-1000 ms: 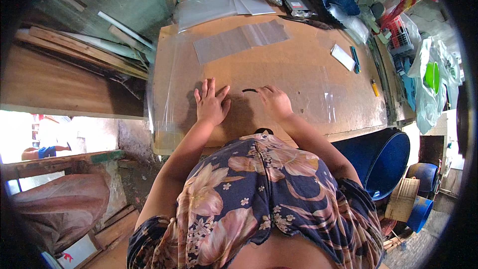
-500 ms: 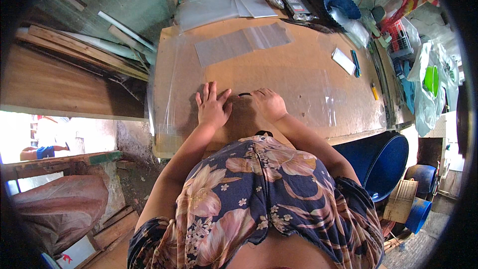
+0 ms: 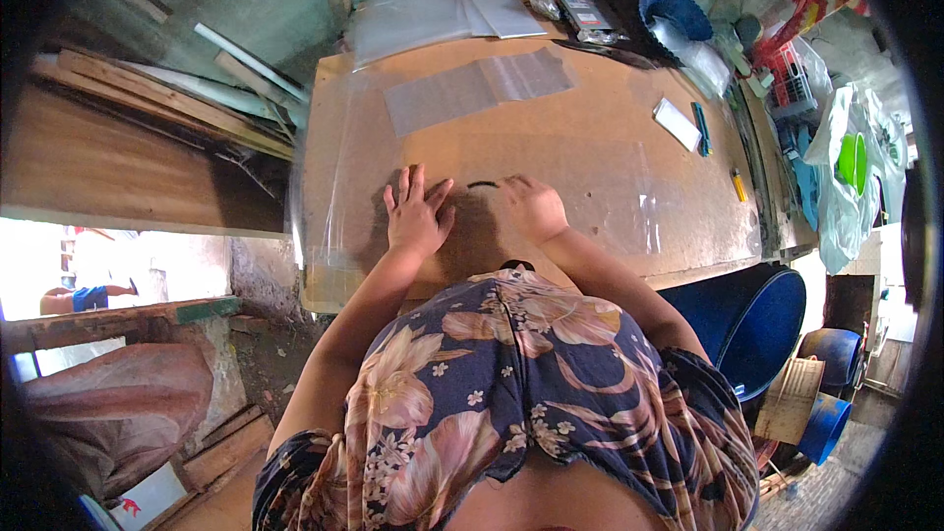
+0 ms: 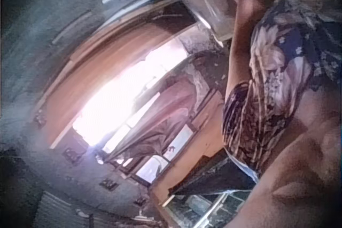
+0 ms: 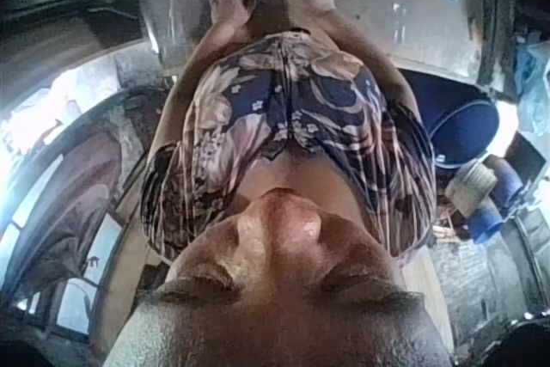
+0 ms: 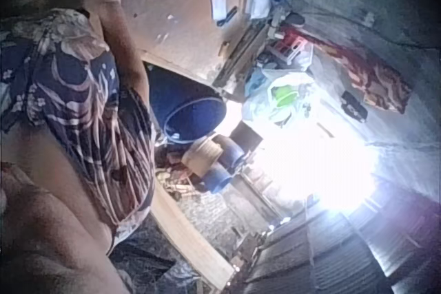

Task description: The person repeatedly places a clear plastic sheet on a wooden table, smooths it with a black plastic squeegee, folds it over a white rectangular template, and peels it off. This cycle is repeated multiple times with new sheets.

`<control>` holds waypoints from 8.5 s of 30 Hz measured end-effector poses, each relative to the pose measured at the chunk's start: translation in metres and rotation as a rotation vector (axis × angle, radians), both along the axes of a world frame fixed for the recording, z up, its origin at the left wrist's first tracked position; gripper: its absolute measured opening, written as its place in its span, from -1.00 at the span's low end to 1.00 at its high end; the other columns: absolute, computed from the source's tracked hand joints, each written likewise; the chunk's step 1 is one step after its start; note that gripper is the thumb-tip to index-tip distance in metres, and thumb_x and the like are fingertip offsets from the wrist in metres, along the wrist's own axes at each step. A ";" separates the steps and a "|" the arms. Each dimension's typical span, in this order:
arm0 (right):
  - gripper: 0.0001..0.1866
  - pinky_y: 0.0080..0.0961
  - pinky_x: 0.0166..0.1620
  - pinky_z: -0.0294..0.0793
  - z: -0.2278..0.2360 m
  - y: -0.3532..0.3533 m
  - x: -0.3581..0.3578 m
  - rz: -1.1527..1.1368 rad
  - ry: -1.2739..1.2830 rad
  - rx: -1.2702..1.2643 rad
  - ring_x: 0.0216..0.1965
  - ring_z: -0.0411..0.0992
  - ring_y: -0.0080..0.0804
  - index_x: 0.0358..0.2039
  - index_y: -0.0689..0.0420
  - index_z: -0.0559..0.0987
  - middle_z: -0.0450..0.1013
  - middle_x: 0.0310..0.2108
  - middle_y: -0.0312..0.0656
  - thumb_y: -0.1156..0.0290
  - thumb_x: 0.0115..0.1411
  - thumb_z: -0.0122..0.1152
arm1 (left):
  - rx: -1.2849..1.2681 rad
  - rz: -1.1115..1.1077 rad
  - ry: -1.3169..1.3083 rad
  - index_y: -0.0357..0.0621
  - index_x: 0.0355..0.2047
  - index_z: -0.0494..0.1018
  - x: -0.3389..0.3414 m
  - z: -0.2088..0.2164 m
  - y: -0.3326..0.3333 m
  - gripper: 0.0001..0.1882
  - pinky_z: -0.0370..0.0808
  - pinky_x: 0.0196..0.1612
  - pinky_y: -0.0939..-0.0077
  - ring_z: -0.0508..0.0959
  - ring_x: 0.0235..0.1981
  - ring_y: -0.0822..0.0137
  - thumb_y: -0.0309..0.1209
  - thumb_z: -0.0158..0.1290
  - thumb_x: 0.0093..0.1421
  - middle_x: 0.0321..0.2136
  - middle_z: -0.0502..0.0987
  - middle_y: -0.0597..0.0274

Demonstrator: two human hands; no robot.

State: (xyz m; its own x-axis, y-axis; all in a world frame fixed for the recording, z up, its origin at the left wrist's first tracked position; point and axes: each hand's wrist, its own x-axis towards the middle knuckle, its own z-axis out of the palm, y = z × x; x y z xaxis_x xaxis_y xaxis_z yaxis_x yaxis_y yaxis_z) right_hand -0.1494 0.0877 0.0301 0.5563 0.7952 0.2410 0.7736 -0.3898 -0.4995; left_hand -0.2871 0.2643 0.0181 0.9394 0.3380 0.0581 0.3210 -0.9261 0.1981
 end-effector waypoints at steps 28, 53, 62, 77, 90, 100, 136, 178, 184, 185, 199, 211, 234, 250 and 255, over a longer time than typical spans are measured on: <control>-0.89 -0.22 -0.24 0.40 -0.065 -0.483 0.206 -1.509 -0.195 -0.208 -0.30 0.40 -0.08 -0.47 0.00 0.55 0.45 -0.39 -0.12 0.30 0.03 0.10 | -0.190 -0.564 -0.123 0.10 -0.18 0.51 0.062 -0.019 -0.147 -0.68 0.16 0.06 0.11 0.28 0.07 0.11 -0.31 0.09 -0.01 -0.02 0.40 0.25; -0.80 -0.13 -0.12 0.38 0.121 0.039 0.068 0.648 -0.135 -0.618 -0.18 0.42 -0.09 -0.34 0.09 0.53 0.46 -0.30 -0.02 0.34 0.04 0.03 | -0.404 0.192 0.135 -0.11 -0.44 0.45 -0.023 0.163 -0.016 -0.88 0.44 -0.34 0.31 0.53 -0.40 0.09 -0.39 0.05 -0.02 -0.51 0.52 0.14; -0.81 -0.30 -0.01 0.27 0.126 0.243 0.025 0.436 -0.367 0.544 -0.08 0.33 -0.21 -0.37 0.04 0.48 0.37 -0.27 -0.16 0.43 -0.07 0.03 | 0.789 0.422 -0.382 -0.01 -0.31 0.40 -0.088 0.202 0.096 -0.80 0.47 -0.45 0.26 0.48 -0.43 0.16 -0.46 -0.01 -0.01 -0.28 0.38 0.22; -0.64 -0.19 0.02 0.32 0.004 0.186 0.081 0.355 -0.157 -0.444 0.05 0.21 -0.06 -0.10 0.02 0.42 0.27 -0.06 -0.04 0.17 0.11 0.02 | -0.046 0.614 0.276 -0.17 0.11 0.14 -0.023 0.023 0.080 -0.36 0.46 -0.16 0.16 0.34 -0.06 -0.09 -0.12 -0.04 0.08 0.10 0.12 -0.07; -0.74 -0.21 -0.27 0.45 0.008 0.142 0.086 0.025 0.184 -0.078 -0.25 0.44 -0.02 -0.17 0.22 0.33 0.41 -0.27 0.08 0.44 0.11 -0.05 | -0.531 0.363 -0.069 -0.26 0.12 0.14 0.031 0.022 0.030 -0.31 0.29 0.05 0.27 0.29 0.07 0.04 -0.07 -0.02 0.10 0.09 0.20 -0.13; -0.88 -0.34 -0.38 0.42 0.031 0.038 0.042 0.044 0.363 0.252 -0.47 0.44 -0.01 -0.39 0.25 0.49 0.46 -0.47 0.07 0.48 0.06 0.09 | -1.213 0.290 -0.610 -0.34 0.04 0.16 0.090 0.071 -0.069 -0.60 0.40 -0.13 0.44 0.45 -0.20 0.30 -0.31 -0.24 0.29 -0.20 0.43 0.05; -0.90 -0.50 -0.37 0.48 0.093 -0.236 0.148 -0.680 0.826 1.155 -0.25 0.49 -0.32 -0.39 0.02 0.28 0.46 -0.15 -0.16 0.35 0.26 -0.06 | -1.219 -0.212 -0.478 -0.30 0.19 -0.07 0.250 -0.015 -0.128 -0.25 0.19 0.07 0.36 0.24 0.00 0.20 -0.09 -0.07 0.15 0.06 0.19 0.00; -0.50 -0.34 -0.32 0.47 -0.029 -0.258 0.117 -0.916 0.536 -0.144 -0.40 0.45 -0.14 -0.03 0.22 0.24 0.41 -0.38 0.02 0.43 0.03 0.17 | 0.226 0.020 -0.048 -0.06 -0.19 0.35 0.200 0.029 -0.065 -0.69 0.22 0.05 0.10 0.28 0.02 0.07 -0.33 0.05 0.03 -0.05 0.29 0.13; -0.51 -0.26 -0.02 0.32 0.010 -0.201 0.140 -0.361 0.117 -0.226 -0.03 0.31 -0.09 0.02 0.15 0.31 0.35 -0.07 -0.02 0.30 0.07 0.07 | -0.020 -0.151 -0.201 -0.02 0.04 0.19 0.162 -0.001 -0.166 -0.39 -0.11 0.16 -0.24 0.01 0.21 -0.08 -0.26 0.09 -0.04 0.18 -0.01 -0.02; -0.55 -0.21 0.04 0.27 -0.009 -0.191 0.147 -0.139 0.084 -0.188 0.04 0.27 -0.14 0.03 0.09 0.33 0.32 0.01 -0.09 0.22 0.13 0.00 | -0.077 -0.197 -0.178 -0.03 0.08 0.14 0.151 0.006 -0.188 -0.34 -0.13 0.16 -0.28 -0.04 0.24 -0.09 -0.23 0.09 -0.04 0.22 -0.08 -0.03; -0.40 0.01 0.24 -0.15 -0.022 -0.134 0.245 -0.402 0.009 -0.423 0.28 -0.18 -0.05 0.16 -0.13 0.22 -0.08 0.25 -0.07 0.03 0.11 0.01 | 0.159 -0.305 0.183 0.02 0.20 0.08 0.106 0.005 -0.085 -0.02 -0.18 0.15 -0.17 -0.10 0.25 -0.03 0.18 0.10 -0.19 0.24 -0.06 0.07; -0.75 -0.34 -0.02 0.33 -0.057 -0.125 0.305 -0.279 -0.163 -0.412 -0.11 0.40 -0.28 -0.23 0.07 0.50 0.44 -0.26 -0.16 0.31 0.11 -0.04 | 0.025 -0.202 0.306 0.00 0.21 0.02 0.108 0.026 -0.079 0.08 -0.21 0.16 -0.21 -0.18 0.27 -0.03 0.19 0.16 -0.29 0.26 -0.10 0.17; -0.83 -0.38 -0.33 0.47 -0.031 -0.249 0.178 -0.692 0.491 0.118 -0.39 0.50 -0.18 -0.38 0.21 0.52 0.49 -0.52 -0.05 0.40 0.04 0.14 | -0.936 0.014 -0.027 -0.17 -0.34 0.43 0.257 -0.026 -0.229 -0.83 0.46 -0.39 0.49 0.51 -0.49 0.42 -0.44 0.10 0.03 -0.51 0.51 0.28; -0.52 -0.11 0.16 0.03 -0.022 -0.270 0.135 -0.240 -0.107 -0.227 0.18 0.07 -0.20 0.04 0.10 0.33 0.19 0.10 -0.15 0.21 0.11 0.03 | -0.043 -0.346 -0.084 0.23 0.00 0.37 0.246 -0.017 -0.243 -0.50 -0.01 0.13 -0.06 0.10 0.16 0.05 -0.12 0.09 -0.01 0.13 0.17 0.10; -0.51 -0.10 0.21 -0.05 -0.030 -0.269 0.139 -0.284 -0.024 -0.259 0.23 0.00 -0.21 0.05 0.11 0.33 0.13 0.17 -0.16 0.18 0.12 0.01 | -0.049 -0.324 0.001 0.27 0.06 0.32 0.250 -0.014 -0.243 -0.46 -0.05 0.14 -0.11 0.01 0.21 0.04 -0.10 0.06 0.01 0.18 0.08 0.10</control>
